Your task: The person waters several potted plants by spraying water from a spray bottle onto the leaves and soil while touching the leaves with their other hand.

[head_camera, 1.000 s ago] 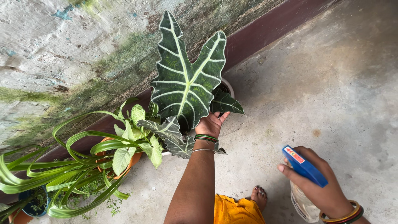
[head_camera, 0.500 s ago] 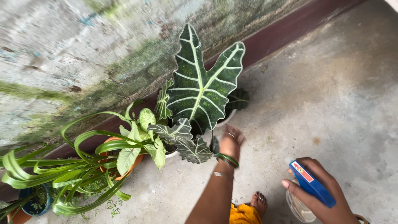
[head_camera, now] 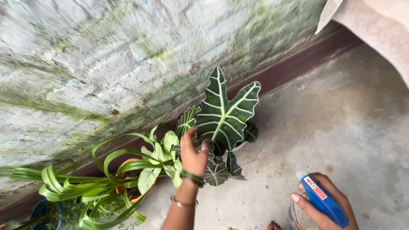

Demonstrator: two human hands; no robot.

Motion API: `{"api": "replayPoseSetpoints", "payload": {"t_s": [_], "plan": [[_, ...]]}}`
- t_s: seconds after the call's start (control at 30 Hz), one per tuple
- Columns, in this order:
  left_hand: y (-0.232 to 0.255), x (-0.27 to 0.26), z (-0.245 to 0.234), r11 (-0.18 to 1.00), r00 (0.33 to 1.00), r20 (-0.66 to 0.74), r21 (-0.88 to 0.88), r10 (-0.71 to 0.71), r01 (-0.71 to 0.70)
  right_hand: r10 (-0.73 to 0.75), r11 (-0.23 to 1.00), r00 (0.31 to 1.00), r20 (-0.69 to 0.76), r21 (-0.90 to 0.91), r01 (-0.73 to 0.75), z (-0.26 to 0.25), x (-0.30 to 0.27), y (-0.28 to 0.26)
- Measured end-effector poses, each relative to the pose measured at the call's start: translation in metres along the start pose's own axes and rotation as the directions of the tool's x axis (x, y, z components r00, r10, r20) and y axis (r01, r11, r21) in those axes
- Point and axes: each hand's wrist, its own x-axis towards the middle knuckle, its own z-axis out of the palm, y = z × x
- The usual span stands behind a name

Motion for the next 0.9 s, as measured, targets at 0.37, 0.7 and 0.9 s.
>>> {"api": "replayPoseSetpoints", "payload": {"t_s": [0.37,0.7,0.9], "plan": [[-0.002,0.083,0.065,0.878,0.920,0.205,0.422,-0.334,0.225,0.096,0.995,0.993,-0.067,-0.026,-0.097,-0.009,-0.021,-0.011],[-0.045,0.098,0.047,0.909,0.959,0.053,0.334,-0.280,0.247,0.016,1.000,0.998,-0.064,-0.002,-0.016,-0.015,-0.037,0.001],[-0.021,0.128,0.062,0.924,0.893,0.380,0.371,-0.240,0.091,-0.054,0.997,0.999,0.002,-0.045,0.054,-0.019,-0.035,0.005]]}}
